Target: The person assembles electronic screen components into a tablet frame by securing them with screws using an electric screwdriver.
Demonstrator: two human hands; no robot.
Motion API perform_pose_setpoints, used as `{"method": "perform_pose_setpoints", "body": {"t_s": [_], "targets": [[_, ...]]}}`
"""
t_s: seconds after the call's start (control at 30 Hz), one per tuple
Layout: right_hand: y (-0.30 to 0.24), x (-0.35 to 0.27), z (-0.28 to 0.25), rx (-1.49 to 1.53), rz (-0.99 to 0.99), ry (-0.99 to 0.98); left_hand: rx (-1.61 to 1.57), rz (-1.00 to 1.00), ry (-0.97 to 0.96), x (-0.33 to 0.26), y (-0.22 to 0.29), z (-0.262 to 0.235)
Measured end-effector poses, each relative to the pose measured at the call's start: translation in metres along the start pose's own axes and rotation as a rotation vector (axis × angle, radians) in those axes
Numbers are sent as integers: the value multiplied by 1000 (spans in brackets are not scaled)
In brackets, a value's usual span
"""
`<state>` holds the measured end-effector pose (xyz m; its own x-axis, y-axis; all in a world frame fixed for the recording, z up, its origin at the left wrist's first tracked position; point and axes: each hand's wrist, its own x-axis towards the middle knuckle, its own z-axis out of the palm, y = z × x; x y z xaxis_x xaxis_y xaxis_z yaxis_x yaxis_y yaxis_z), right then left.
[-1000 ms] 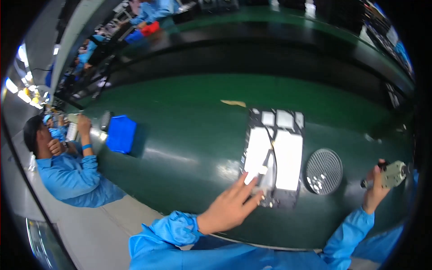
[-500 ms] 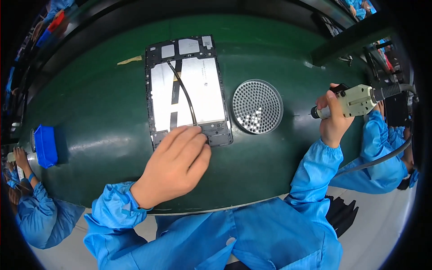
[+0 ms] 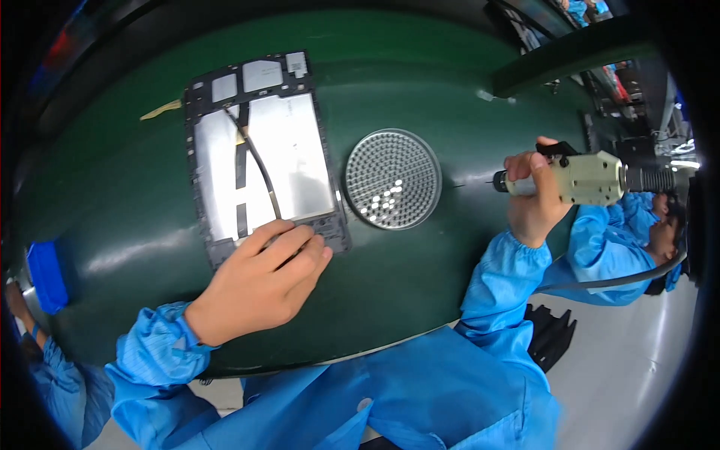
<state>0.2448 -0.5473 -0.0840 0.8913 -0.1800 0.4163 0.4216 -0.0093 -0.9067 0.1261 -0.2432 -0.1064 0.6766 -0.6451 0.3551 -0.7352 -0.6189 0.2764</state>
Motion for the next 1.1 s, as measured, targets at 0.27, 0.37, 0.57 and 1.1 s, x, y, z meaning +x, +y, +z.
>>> {"method": "perform_pose_setpoints", "body": {"t_s": [0.27,0.37,0.57,1.1], "targets": [[-18,-23,42,276,4,-296,-47,-19,-14,9,-14,7],[-15,-30,60,280,7,-351,-82,-87,-56,7,-15,3],[-4,-31,77,268,31,-400,-89,-130,-120,2,-19,7],[7,-33,81,282,72,-435,5,-137,-87,0,-15,13]]}}
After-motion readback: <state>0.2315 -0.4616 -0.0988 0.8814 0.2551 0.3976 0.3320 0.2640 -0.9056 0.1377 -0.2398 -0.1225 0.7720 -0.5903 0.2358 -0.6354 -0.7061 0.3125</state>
